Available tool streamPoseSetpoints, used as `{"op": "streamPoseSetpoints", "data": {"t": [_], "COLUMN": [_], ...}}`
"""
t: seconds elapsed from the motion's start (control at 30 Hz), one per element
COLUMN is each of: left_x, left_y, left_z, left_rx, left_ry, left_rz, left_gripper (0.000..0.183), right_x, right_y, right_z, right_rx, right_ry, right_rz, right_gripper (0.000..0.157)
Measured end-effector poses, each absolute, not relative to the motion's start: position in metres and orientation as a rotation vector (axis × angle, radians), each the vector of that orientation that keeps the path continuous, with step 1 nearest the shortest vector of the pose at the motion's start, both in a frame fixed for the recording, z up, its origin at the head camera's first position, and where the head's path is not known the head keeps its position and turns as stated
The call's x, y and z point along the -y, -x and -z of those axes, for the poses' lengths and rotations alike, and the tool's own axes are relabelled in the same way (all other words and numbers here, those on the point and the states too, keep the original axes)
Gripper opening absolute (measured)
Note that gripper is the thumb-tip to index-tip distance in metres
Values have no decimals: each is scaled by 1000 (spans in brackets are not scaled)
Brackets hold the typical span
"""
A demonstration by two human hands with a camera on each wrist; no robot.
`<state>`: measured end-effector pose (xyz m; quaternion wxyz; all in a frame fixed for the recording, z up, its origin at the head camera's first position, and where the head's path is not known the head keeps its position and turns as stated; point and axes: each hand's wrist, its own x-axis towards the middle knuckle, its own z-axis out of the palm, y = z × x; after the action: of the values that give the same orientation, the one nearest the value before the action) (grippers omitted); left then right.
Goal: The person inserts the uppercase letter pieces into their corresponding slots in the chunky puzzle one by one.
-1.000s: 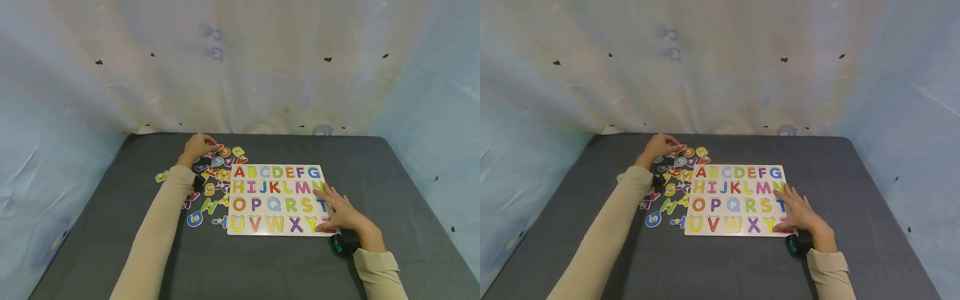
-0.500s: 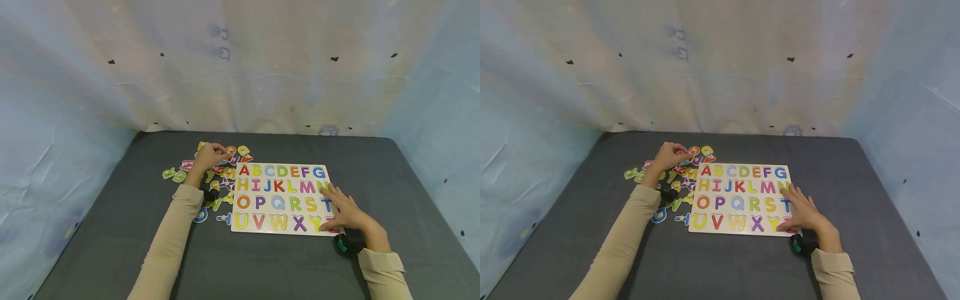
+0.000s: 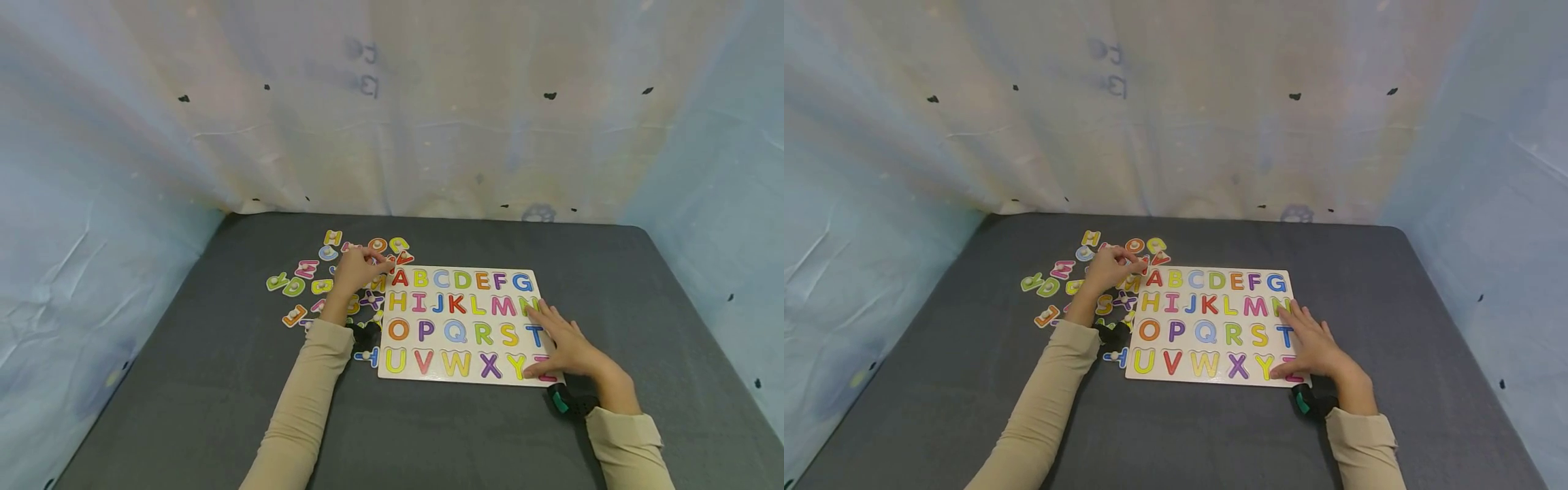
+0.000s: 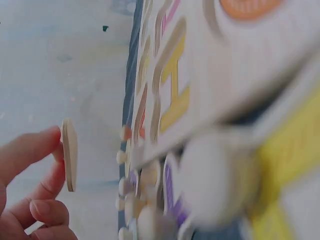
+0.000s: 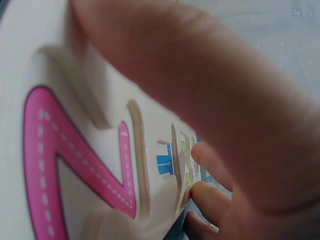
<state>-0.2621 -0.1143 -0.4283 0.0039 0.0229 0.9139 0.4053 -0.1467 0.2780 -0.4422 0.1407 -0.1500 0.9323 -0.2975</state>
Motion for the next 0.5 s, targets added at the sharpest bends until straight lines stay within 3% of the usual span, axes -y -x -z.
{"op": "streamPoseSetpoints", "data": {"t": [0.5], "left_x": [87], "left_y": [257], "left_z": [436], "left_rx": [-2818], "left_ry": [279], "left_rz": [-1168], "left_gripper": [25], "right_x": [-278], "right_y": [147], "right_z": [442], "right_rx": [-2669], "right_ry": [421], "right_rz": [865], "right_gripper": [119]}}
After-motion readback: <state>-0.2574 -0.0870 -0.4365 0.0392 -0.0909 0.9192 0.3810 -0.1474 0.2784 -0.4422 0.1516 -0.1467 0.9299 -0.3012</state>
